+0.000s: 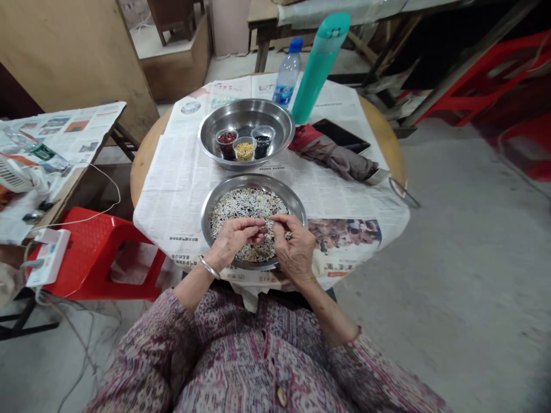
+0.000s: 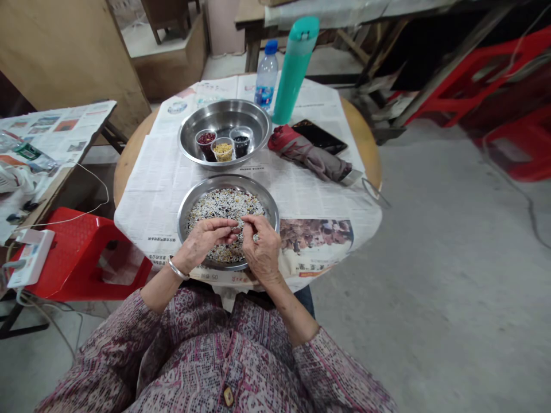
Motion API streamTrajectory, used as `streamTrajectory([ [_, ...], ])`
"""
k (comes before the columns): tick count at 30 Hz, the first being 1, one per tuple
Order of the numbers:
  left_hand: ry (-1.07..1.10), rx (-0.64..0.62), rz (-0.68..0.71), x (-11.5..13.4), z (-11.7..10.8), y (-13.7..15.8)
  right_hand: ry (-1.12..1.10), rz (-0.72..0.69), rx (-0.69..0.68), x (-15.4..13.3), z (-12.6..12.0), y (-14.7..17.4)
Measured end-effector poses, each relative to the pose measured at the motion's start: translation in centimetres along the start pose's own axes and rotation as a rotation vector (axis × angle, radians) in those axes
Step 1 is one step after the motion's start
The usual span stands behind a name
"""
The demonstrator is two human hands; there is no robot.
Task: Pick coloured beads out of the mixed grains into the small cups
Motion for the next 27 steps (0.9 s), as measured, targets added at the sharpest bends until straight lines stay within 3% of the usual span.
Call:
streamTrajectory([
  [27,0.035,0.008,-0.01,-0.78,-0.53,0.06,0.018,-0.016,-0.013,-0.16,0.21,-0.06],
])
Point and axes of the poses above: each hand's wrist, its own y-axis away from the middle knuckle, its own z-axis out of the palm, x = y × z, the point moved 8 cm from there along -y, towards the middle knuckle, and after that the axes turned 11 degrees about -x, right-handed, at the moved point
